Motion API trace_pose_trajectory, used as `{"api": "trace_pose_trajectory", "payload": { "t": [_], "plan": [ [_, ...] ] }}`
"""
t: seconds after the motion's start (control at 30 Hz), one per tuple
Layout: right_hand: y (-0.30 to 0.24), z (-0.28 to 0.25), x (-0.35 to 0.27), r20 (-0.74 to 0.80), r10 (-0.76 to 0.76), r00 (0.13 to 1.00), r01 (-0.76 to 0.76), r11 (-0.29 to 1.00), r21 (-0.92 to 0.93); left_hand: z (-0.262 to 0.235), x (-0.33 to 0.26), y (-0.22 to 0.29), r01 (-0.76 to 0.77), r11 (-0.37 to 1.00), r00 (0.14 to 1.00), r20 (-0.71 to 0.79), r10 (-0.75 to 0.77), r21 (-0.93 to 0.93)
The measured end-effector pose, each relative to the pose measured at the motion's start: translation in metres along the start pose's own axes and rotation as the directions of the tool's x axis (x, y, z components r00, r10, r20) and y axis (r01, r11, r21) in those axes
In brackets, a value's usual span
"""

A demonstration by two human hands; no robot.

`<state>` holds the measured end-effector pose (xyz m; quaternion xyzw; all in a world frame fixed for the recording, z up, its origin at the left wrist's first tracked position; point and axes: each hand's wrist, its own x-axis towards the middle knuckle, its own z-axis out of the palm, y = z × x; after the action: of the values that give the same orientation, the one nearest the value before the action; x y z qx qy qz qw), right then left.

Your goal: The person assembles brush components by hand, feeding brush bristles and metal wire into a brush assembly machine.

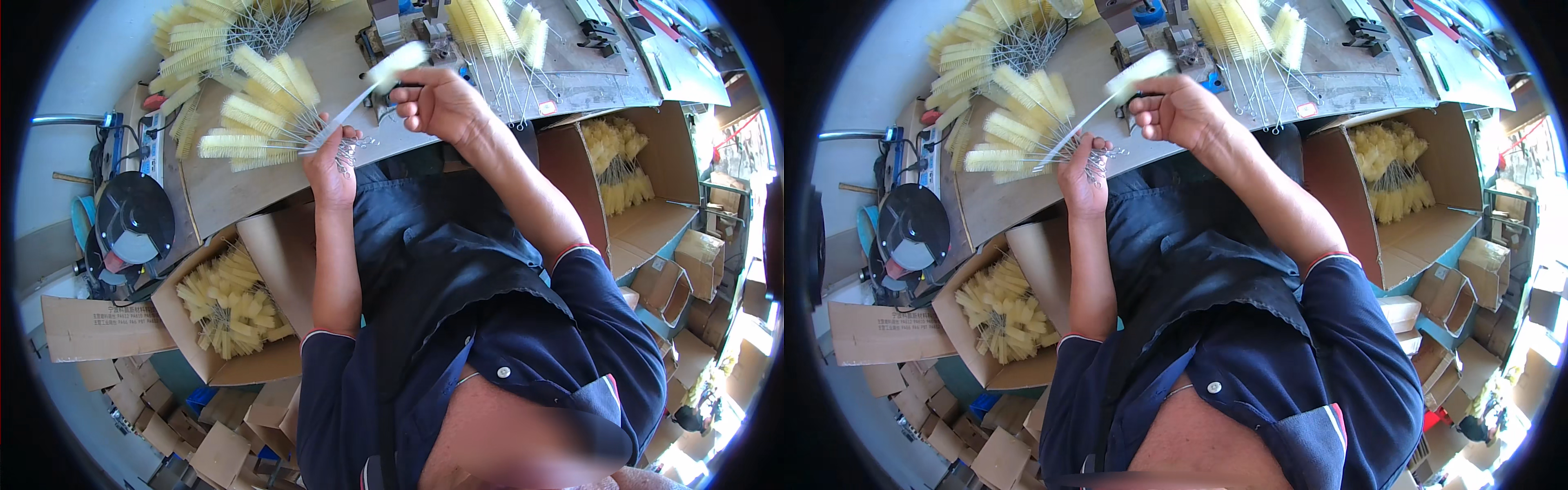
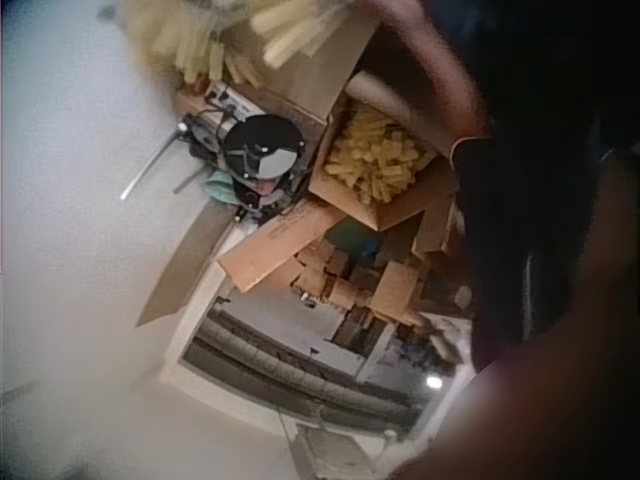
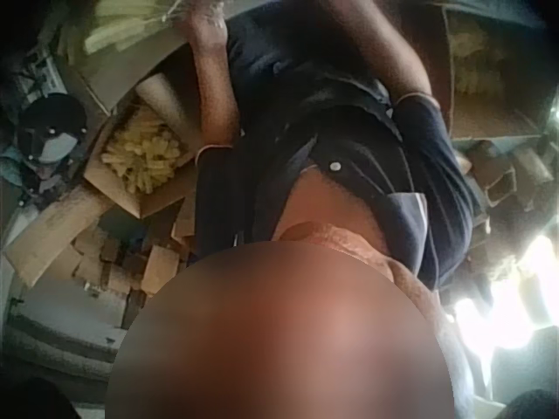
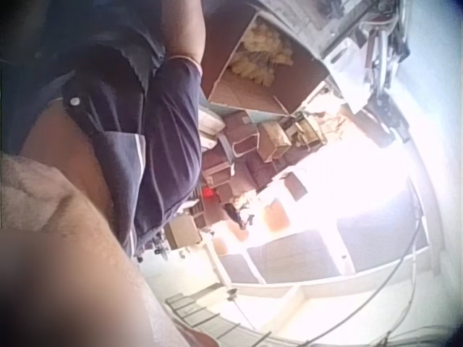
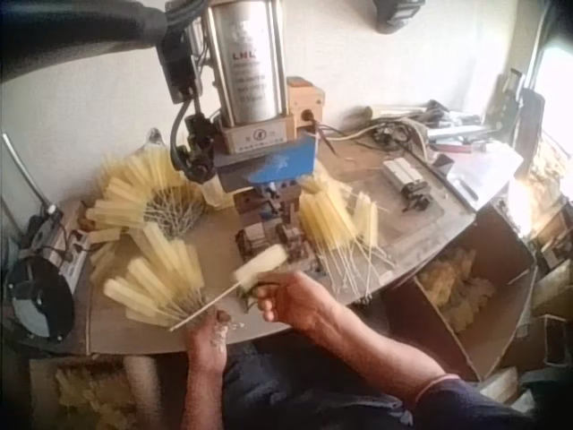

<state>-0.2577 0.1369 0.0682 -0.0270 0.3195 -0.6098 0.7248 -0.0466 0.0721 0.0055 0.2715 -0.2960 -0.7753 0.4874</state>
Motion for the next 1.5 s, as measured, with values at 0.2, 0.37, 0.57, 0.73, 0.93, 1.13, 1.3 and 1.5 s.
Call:
{"api": "trace_pose_trajectory", "payload": {
  "t": [0.2,0.37,0.57,0.73,0.93,1.13,1.3,1.5],
  "plan": [
    [0.042,0.003,0.008,-0.130,-0.030,0.991,0.026,0.999,-0.036,0.010,-0.007,0.000,0.003,0.999,1.000,-0.024,-0.002,0.039],
    [0.051,0.009,0.012,-0.149,-0.076,0.986,0.073,0.997,-0.023,0.011,-0.006,0.000,0.018,0.998,0.999,-0.035,-0.016,0.065],
    [0.058,0.037,0.022,-0.266,-0.153,0.952,0.115,0.982,-0.153,0.009,-0.005,-0.001,-0.002,0.996,1.000,0.020,0.000,0.084],
    [0.056,0.049,0.043,-0.303,-0.186,0.935,0.114,0.964,-0.240,0.003,-0.004,-0.005,-0.001,0.994,1.000,0.018,-0.001,0.113],
    [0.059,0.031,0.043,-0.215,-0.377,0.901,0.299,0.899,-0.321,0.012,-0.006,-0.004,0.002,0.994,0.999,0.041,-0.006,0.105],
    [0.049,0.001,0.022,0.047,-0.248,0.968,0.242,0.965,0.101,0.008,-0.005,0.000,0.045,0.997,0.997,0.052,-0.048,0.057],
    [0.065,-0.019,-0.001,0.270,0.025,0.962,-0.104,0.954,0.283,0.014,-0.003,0.005,0.054,0.988,0.998,0.016,-0.057,0.144],
    [0.089,-0.032,-0.009,0.314,0.223,0.923,-0.300,0.927,0.224,0.030,0.001,0.008,0.084,0.995,0.984,0.156,-0.090,0.050]
  ]
}}
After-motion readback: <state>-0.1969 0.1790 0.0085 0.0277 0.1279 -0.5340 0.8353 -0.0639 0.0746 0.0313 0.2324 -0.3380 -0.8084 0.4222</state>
